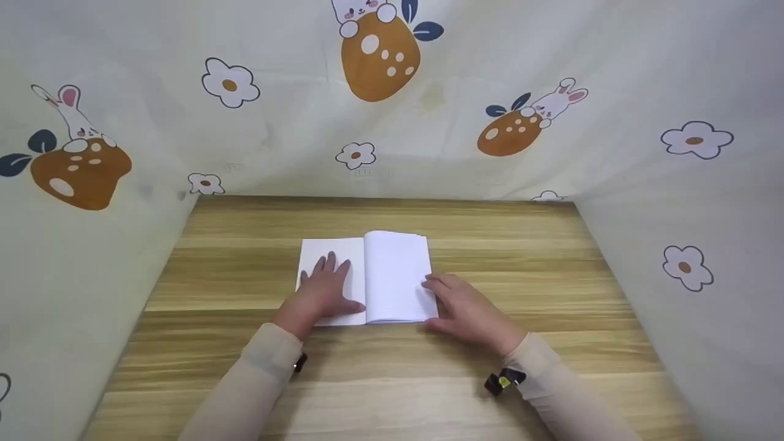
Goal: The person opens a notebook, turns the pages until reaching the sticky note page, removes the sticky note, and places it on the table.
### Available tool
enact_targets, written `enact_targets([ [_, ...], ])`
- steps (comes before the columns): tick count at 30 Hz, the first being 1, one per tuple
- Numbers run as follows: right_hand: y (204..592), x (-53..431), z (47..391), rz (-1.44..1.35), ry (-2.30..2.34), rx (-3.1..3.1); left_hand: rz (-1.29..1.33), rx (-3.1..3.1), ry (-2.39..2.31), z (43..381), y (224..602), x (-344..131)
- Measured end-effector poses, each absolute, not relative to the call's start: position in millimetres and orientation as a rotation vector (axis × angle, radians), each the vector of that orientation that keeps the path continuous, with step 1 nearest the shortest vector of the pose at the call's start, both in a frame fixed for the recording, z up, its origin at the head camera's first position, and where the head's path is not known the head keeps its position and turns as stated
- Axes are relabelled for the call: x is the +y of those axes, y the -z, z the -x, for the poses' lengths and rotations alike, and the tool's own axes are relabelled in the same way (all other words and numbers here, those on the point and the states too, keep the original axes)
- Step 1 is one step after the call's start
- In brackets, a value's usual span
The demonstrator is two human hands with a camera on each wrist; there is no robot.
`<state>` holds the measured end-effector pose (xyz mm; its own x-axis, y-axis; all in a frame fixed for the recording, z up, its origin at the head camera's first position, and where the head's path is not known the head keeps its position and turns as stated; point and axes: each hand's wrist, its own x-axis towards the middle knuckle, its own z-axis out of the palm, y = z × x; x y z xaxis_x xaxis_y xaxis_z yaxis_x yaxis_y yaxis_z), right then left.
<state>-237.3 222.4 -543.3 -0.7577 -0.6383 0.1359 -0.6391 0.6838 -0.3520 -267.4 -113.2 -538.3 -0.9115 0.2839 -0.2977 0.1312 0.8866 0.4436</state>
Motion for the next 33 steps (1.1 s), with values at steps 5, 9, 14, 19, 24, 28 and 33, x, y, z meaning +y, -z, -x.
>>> enact_targets([
  [5, 552.4, 219.2, 236.3, -1.173, -0.449, -2.800, -0.301, 2.690, -0.592, 269.4, 537.1, -112.5],
  [9, 557.8, 218.8, 235.3, -1.234, -0.362, -2.769, -0.302, 2.693, -0.558, 270.7, 539.4, -112.5],
  [14, 559.5, 218.9, 232.9, -1.282, -0.298, -2.750, -0.304, 2.695, -0.558, 270.1, 539.7, -112.9],
  [19, 559.0, 217.6, 229.6, -1.309, -0.246, -2.732, -0.308, 2.691, -0.554, 268.5, 538.9, -112.6],
  [24, 560.2, 216.1, 228.6, -1.333, -0.193, -2.651, -0.317, 2.695, -0.560, 268.0, 540.1, -112.1],
  [28, 563.1, 215.0, 229.8, -1.348, -0.166, -2.577, -0.317, 2.697, -0.575, 268.6, 541.3, -113.1],
  [33, 565.6, 213.1, 231.4, -1.381, -0.192, -2.505, -0.313, 2.697, -0.594, 268.8, 541.5, -114.3],
])
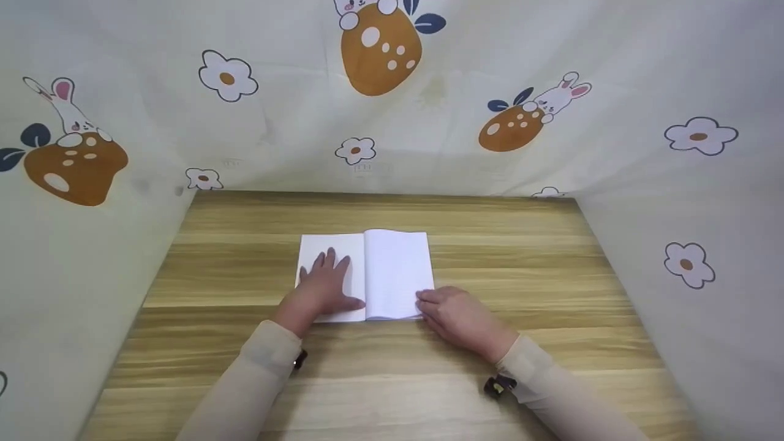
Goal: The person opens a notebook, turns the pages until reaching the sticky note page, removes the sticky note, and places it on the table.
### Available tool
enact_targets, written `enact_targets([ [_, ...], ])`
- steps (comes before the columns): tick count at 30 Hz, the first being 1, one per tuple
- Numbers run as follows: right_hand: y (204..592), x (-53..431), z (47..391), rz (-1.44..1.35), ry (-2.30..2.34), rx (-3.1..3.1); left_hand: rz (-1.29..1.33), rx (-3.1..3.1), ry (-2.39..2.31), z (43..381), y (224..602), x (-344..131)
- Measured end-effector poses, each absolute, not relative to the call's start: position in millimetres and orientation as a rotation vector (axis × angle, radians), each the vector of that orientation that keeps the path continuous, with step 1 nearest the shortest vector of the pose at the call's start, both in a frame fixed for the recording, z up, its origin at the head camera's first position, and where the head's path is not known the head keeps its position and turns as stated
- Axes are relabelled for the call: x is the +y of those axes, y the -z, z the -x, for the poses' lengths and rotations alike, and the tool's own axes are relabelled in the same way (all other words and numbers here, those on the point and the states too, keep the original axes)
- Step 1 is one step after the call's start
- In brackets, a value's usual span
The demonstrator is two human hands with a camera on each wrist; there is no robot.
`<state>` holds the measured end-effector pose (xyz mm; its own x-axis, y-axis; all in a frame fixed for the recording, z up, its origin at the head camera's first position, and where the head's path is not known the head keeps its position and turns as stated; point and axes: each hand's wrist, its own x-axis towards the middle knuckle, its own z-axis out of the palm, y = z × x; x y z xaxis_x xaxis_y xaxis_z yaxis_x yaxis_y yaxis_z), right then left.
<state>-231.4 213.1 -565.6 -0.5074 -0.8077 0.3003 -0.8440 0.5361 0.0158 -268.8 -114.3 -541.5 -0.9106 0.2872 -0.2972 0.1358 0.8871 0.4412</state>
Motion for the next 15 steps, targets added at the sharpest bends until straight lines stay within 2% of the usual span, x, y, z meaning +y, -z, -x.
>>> enact_targets([
  [15, 563.0, 207.1, 227.4, -1.349, -0.167, -2.436, -0.315, 2.694, -0.597, 266.5, 540.5, -113.1],
])
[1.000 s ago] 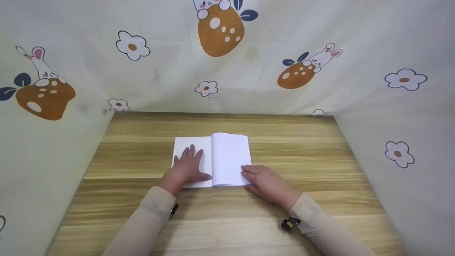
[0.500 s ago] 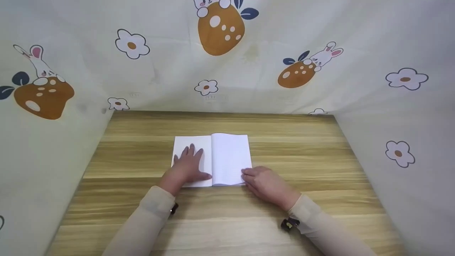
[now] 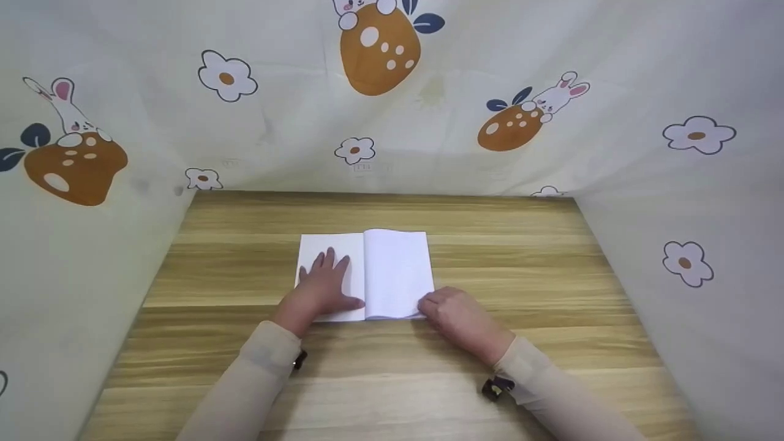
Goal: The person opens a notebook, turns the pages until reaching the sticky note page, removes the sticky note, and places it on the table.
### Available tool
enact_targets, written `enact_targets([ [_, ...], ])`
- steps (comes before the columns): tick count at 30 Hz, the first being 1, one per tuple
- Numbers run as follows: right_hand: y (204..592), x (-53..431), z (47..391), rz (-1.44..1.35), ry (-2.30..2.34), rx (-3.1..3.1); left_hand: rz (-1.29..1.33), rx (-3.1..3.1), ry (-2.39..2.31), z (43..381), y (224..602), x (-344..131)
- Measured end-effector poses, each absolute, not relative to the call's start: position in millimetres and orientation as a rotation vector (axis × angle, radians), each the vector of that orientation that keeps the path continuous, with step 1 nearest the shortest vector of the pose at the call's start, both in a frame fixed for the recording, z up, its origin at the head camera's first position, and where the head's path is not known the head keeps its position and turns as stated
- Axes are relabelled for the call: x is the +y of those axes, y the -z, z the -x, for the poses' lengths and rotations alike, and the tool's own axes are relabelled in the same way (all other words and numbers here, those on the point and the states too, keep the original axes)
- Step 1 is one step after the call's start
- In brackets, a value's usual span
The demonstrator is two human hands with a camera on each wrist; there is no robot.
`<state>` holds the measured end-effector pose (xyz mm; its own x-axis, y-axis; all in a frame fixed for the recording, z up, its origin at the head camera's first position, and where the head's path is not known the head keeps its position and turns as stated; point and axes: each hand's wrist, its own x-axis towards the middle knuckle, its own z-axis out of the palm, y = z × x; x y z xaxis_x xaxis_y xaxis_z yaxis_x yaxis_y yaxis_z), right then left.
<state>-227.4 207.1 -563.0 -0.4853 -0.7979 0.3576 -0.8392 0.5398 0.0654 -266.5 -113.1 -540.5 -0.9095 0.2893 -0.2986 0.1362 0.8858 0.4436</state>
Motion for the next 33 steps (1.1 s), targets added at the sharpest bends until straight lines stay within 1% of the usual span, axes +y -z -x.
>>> enact_targets([
  [6, 563.7, 206.6, 227.0, -1.314, -0.168, -2.451, -0.316, 2.687, -0.618, 265.5, 538.8, -113.6],
  [10, 564.8, 206.8, 227.3, -1.313, -0.173, -2.447, -0.340, 2.699, -0.642, 268.0, 546.7, -116.0],
  [14, 564.3, 206.2, 229.3, -1.305, -0.197, -2.471, -0.336, 2.697, -0.638, 266.4, 543.6, -116.1],
  [33, 545.4, 206.9, 237.3, -1.324, -0.518, -2.779, -0.332, 2.702, -0.601, 265.7, 541.5, -115.7],
])
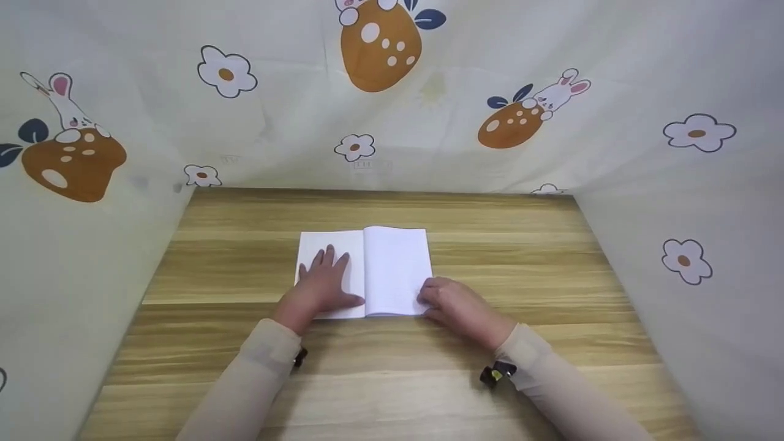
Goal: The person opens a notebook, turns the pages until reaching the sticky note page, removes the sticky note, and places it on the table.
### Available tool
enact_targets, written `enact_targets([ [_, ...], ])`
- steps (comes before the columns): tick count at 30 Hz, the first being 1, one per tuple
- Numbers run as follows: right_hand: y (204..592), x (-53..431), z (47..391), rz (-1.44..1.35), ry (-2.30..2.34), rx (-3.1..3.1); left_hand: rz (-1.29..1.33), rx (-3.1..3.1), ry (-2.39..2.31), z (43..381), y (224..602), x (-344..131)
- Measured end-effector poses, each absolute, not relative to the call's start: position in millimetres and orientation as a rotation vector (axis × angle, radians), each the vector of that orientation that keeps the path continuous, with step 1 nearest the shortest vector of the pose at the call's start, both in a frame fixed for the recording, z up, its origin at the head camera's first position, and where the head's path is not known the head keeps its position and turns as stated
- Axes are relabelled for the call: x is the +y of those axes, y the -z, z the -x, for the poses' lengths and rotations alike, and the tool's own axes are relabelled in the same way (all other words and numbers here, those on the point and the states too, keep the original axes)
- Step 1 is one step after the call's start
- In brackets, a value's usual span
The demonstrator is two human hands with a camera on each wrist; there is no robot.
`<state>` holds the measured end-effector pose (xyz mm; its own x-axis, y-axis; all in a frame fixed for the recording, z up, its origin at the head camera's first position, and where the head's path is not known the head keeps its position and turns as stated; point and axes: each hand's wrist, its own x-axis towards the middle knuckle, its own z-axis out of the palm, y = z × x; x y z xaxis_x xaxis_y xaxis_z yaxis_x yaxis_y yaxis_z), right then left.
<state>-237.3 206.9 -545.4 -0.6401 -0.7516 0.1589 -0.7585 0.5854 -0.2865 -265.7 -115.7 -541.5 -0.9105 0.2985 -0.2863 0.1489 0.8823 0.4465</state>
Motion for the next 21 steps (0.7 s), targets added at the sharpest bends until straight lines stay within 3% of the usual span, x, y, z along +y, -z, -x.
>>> enact_targets([
  [21, 545.9, 207.4, 244.2, -1.395, -0.581, -2.747, -0.324, 2.703, -0.592, 263.2, 538.1, -115.2],
])
